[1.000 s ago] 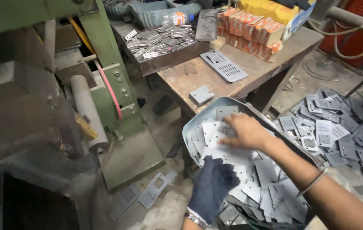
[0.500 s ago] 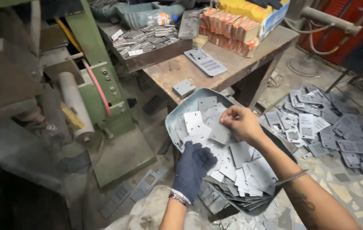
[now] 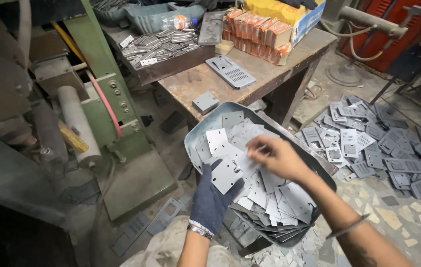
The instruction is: The person sorts small rectangular metal parts from a bin, picking them up one by one, briefly inspecting them, and placing them into a neat stack on the table. The person wears a glove on the left hand and uses the right hand to handle the parts.
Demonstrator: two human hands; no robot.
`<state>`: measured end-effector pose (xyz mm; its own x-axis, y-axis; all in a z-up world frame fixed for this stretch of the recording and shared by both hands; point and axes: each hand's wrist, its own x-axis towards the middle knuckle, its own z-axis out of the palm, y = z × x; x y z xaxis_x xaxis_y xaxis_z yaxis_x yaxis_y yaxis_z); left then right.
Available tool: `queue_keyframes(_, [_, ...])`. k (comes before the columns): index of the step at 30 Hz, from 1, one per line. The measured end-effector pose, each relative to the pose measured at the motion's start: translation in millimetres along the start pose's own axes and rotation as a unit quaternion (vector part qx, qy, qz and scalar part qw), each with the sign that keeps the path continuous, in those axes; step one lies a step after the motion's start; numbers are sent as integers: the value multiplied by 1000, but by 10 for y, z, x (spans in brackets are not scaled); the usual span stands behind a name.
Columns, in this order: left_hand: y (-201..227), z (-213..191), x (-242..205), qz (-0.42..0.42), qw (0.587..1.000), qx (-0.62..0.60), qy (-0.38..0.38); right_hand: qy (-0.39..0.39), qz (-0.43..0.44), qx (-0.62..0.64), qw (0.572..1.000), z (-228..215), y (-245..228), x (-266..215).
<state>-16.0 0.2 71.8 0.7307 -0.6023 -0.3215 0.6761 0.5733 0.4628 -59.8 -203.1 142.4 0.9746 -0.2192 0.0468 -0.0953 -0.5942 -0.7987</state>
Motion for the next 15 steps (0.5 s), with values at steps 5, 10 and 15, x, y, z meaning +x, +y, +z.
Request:
queue_keyframes(5, [-19, -66, 53, -3, 996, -64, -59, -33, 19, -41, 998, 385, 27, -35])
queue_keyframes(10, [-68, -307, 192, -13, 990, -77, -117, -49, -37, -22, 998, 290, 19, 99])
queue_keyframes(15, [42, -248, 114, -61, 980, 7, -191, -78, -163, -14, 983, 137, -179, 125])
